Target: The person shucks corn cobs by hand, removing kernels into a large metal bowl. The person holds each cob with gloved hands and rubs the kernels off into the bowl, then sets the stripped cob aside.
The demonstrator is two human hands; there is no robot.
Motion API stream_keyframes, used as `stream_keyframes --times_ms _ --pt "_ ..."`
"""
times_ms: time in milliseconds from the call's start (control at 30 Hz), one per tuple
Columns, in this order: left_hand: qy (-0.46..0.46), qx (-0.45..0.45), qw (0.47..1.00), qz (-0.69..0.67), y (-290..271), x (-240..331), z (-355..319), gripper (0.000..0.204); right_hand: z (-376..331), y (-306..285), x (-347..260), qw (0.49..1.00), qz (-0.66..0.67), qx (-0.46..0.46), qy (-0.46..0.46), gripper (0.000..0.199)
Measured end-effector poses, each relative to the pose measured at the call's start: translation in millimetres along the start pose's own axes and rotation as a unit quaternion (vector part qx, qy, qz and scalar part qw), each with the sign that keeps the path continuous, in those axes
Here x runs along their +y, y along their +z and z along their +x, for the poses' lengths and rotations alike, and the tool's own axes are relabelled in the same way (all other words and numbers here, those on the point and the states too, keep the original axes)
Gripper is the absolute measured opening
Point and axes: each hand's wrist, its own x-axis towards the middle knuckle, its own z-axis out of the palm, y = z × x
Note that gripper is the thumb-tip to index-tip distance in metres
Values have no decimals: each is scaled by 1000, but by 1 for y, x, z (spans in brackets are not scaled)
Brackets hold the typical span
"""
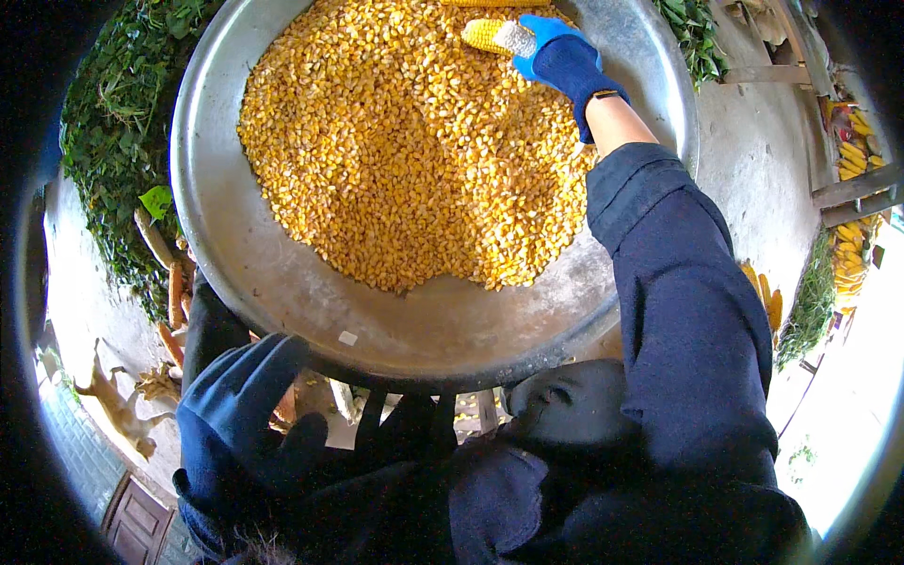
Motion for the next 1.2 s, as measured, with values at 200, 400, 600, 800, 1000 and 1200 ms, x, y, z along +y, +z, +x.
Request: stream_keyframes --times_ms 200,400,600,800,1000,1200 --pt "-15 19 999 -36 6 3 -6 48 -50 -45 -30 972 146 -113 145 50" --pt "22 17 998 -59 14 12 0 48 -190 -20 -106 918 350 -183 -36 47" --pt "4 36 999 -40 16 28 -5 45 -256 -9 -184 925 169 -337 -42 45" --pt "21 35 998 -43 21 28 4 44 -215 21 -120 966 204 -156 28 49" --pt "4 44 997 -59 29 19 -2 43 -153 -7 -43 985 101 -91 106 51" --pt "16 69 996 -51 26 20 -8 44 -105 -74 -15 872 397 -150 243 66"
